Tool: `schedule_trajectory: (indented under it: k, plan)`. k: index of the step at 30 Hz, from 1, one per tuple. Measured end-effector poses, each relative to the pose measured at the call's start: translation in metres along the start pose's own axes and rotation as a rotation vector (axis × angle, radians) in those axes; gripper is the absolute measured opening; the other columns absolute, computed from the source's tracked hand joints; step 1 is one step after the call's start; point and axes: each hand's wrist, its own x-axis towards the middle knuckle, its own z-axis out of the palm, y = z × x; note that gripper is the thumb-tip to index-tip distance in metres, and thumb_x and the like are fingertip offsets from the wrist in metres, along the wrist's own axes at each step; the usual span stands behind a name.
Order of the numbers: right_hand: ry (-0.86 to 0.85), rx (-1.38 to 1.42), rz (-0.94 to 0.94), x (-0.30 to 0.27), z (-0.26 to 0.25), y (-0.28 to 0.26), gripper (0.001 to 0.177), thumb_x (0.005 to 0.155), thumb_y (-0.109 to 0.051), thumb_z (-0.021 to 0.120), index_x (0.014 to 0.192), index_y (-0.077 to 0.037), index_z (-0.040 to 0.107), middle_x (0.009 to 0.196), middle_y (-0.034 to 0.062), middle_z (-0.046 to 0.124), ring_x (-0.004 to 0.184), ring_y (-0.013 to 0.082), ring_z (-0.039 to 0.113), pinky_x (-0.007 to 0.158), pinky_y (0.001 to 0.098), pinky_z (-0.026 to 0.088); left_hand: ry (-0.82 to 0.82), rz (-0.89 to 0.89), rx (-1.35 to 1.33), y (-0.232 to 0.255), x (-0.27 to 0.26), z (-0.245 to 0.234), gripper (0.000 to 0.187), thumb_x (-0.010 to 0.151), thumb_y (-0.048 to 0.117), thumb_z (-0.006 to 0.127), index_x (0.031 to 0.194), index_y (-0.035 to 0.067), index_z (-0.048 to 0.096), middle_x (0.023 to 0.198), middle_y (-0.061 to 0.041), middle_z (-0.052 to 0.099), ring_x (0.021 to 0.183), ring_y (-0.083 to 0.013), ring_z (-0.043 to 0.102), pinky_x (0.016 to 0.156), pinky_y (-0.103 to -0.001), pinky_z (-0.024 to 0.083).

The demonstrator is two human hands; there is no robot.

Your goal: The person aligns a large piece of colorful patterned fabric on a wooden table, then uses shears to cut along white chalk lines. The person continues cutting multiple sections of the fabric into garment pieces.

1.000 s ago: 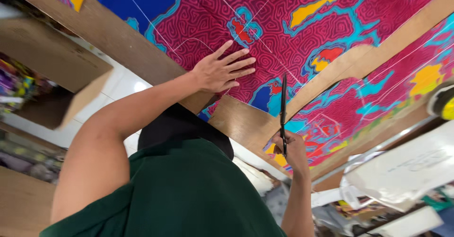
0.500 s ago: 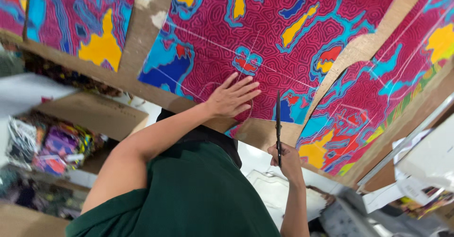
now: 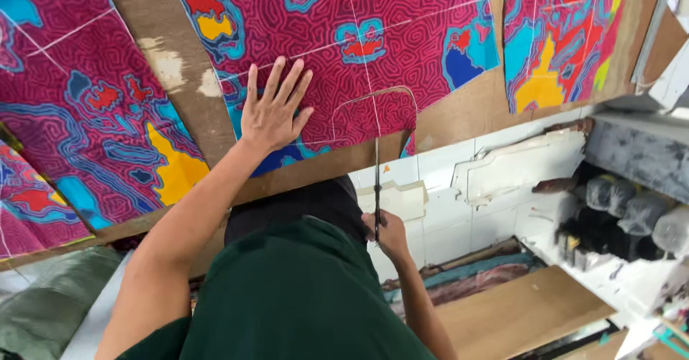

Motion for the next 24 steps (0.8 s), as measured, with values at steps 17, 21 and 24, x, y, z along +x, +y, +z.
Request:
schedule_trajectory:
  k: [17,21,24]
  plan:
    - [-0.341,0.045,-0.14,0.035,0.026,-0.007,0.038,0.091,-0.038,0.077,0.085,-0.002,0.067,0.064,0.002,0.06,0.058,0.0102,0.06,0.055,0.0257,0.048,-0.121,0.075,0.054,-0.007,-0.016,0.018,0.062,0.116,0.047,0.053,0.171,0.027,0.034,0.176,-0.004,0.018,0.164,-0.0347,0.008,0.128,-0.066,0.002]
    - [-0.324,0.033,-0.145,0.033,0.034,-0.011,0.038,0.089,-0.039,0.078,0.084,-0.003,0.068,0.065,-0.0006,0.06,0.058,0.0078,0.059,0.054,0.0243,0.049,-0.18,0.038,-0.004,-0.008,-0.017,0.021,0.064,0.118,0.047,0.052,0.173,0.023,0.033,0.181,-0.004,0.018,0.163,-0.0351,0.009,0.127,-0.068,0.002]
    - [-0.333,0.124,-0.175,0.034,0.04,-0.013,0.041,0.089,-0.042,0.079,0.085,-0.003,0.066,0.066,-0.0011,0.058,0.058,0.008,0.057,0.053,0.0244,0.046,-0.192,0.031,0.007,-0.009,-0.017,0.022,0.065,0.119,0.05,0.051,0.175,0.023,0.033,0.179,-0.003,0.018,0.163,-0.0347,0.009,0.127,-0.068,0.003]
